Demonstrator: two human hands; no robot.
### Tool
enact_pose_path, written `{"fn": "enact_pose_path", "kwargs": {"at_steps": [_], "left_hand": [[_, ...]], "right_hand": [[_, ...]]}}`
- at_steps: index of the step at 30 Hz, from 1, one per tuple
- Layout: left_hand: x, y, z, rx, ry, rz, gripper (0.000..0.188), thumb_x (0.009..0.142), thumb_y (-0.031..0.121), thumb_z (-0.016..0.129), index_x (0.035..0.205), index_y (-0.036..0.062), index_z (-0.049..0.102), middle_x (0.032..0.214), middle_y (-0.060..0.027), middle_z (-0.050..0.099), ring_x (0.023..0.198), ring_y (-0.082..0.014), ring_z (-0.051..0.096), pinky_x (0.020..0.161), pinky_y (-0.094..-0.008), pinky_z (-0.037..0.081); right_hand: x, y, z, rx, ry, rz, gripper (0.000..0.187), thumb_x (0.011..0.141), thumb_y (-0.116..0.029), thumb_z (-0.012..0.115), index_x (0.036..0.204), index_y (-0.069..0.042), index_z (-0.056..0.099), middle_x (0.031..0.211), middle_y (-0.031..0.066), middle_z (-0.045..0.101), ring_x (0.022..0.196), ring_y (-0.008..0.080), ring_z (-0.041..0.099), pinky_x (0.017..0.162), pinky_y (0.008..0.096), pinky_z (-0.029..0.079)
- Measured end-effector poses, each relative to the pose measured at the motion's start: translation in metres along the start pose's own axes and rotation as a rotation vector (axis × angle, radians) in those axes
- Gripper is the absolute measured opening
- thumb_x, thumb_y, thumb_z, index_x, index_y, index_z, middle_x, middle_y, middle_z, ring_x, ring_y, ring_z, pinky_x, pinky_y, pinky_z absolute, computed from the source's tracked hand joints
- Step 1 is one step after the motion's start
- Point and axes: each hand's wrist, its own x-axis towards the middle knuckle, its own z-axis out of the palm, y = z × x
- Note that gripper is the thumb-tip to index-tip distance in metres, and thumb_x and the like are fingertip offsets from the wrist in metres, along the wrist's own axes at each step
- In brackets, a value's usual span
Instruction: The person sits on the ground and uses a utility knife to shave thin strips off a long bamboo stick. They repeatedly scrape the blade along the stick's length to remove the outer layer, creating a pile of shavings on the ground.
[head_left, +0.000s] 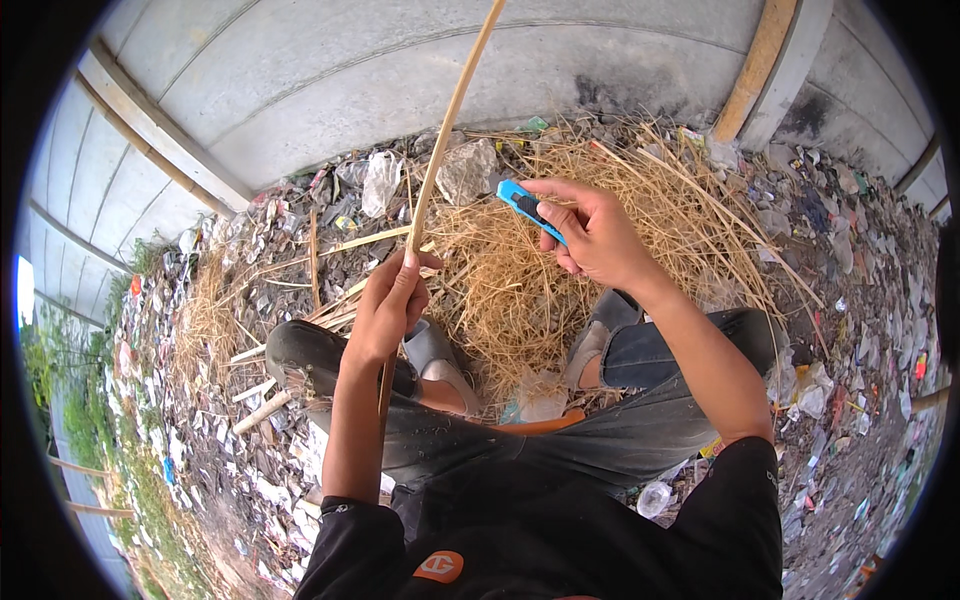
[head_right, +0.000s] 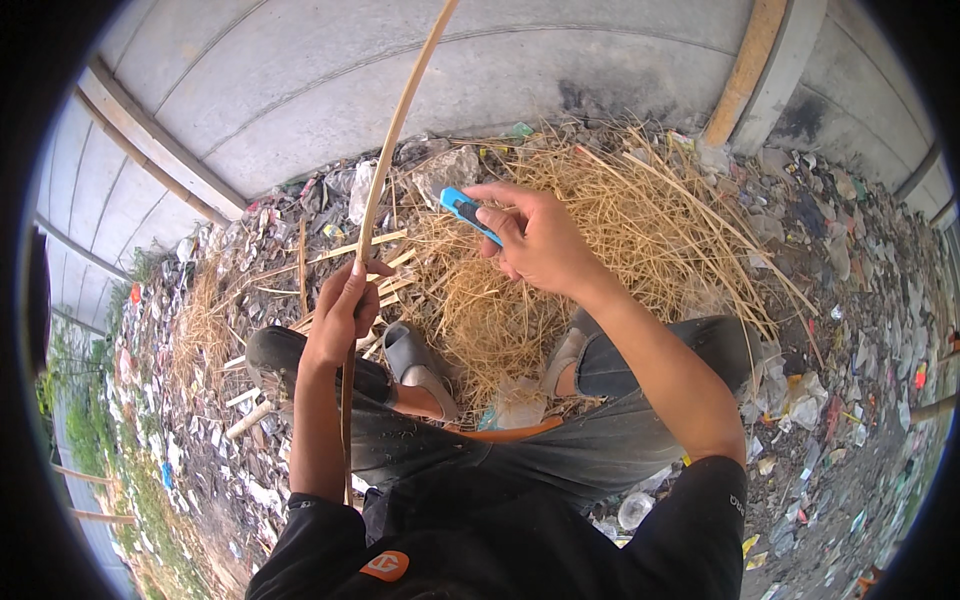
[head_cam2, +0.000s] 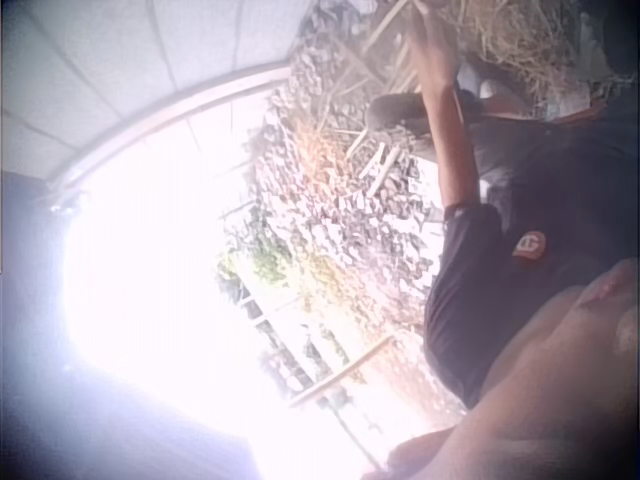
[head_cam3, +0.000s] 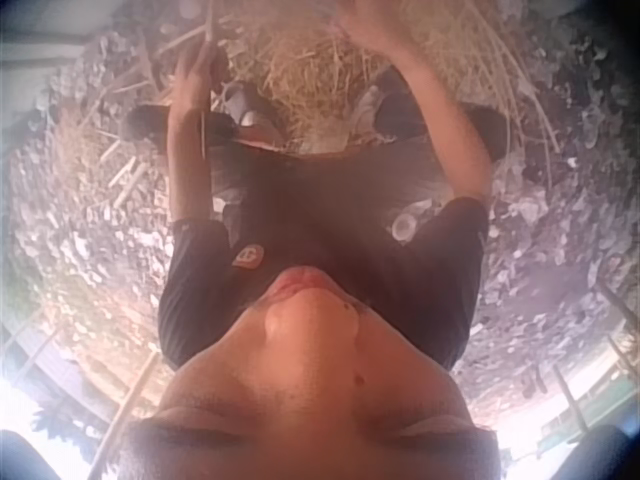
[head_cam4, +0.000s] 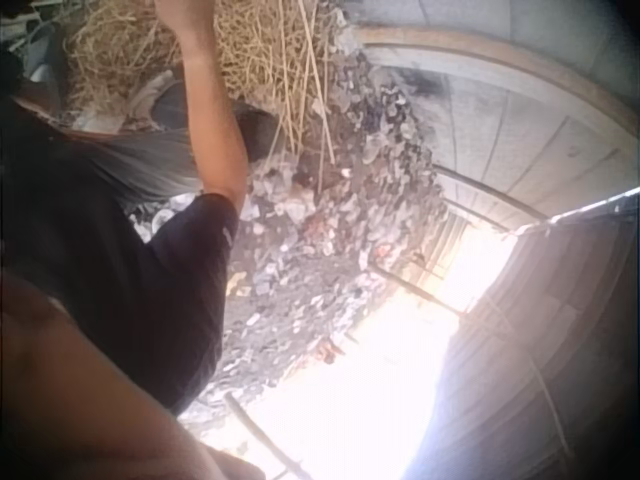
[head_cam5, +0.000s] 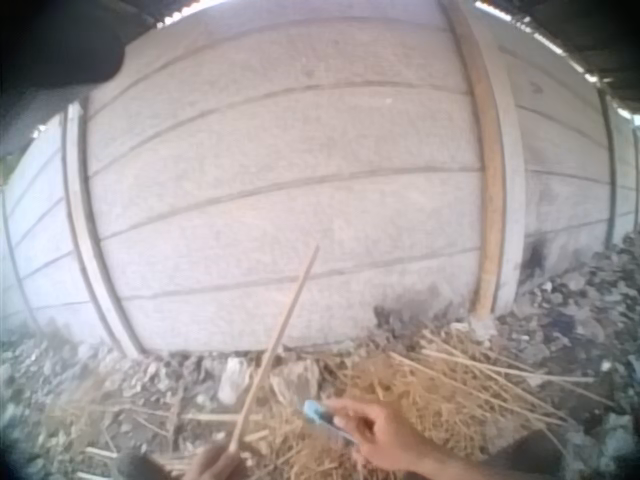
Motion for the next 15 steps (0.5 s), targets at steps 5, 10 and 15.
{"fn": "enact_pose_path", "kwargs": {"at_steps": [5,10,15], "left_hand": [[0.0,0.001,0.001,-0.013,0.003,-0.004,0.048,0.114,0.041,0.04,0.119,-0.0015,0.063,0.063,0.0058,0.041,0.05,-0.0032,0.033,0.045,-0.0228,0.026],[-0.001,0.001,0.003,-0.023,0.006,0.002,0.046,0.114,0.039,0.041,0.119,-0.0016,0.063,0.062,0.006,0.04,0.049,-0.0032,0.033,0.044,-0.023,0.026],[-0.001,-0.003,0.003,-0.018,0.003,0.006,0.046,0.114,0.039,0.04,0.118,-0.0007,0.062,0.059,0.0062,0.039,0.047,-0.0031,0.031,0.044,-0.0234,0.024]], "right_hand": [[0.0,0.0,0.004,-0.164,0.111,-0.081,0.032,0.103,-0.023,0.067,0.129,-0.005,0.069,0.066,0.0027,0.065,0.054,0.006,0.058,0.046,0.0261,0.043],[0.005,0.023,0.007,-0.509,0.266,-0.531,0.027,0.098,-0.025,0.073,0.115,-0.004,0.075,0.07,0.0049,0.068,0.053,0.011,0.061,0.047,0.0255,0.046],[0.0,0.021,0.01,-0.888,0.335,-0.873,0.028,0.091,-0.031,0.078,0.109,-0.009,0.077,0.077,0.0025,0.069,0.055,0.0144,0.064,0.05,0.0262,0.051]]}}
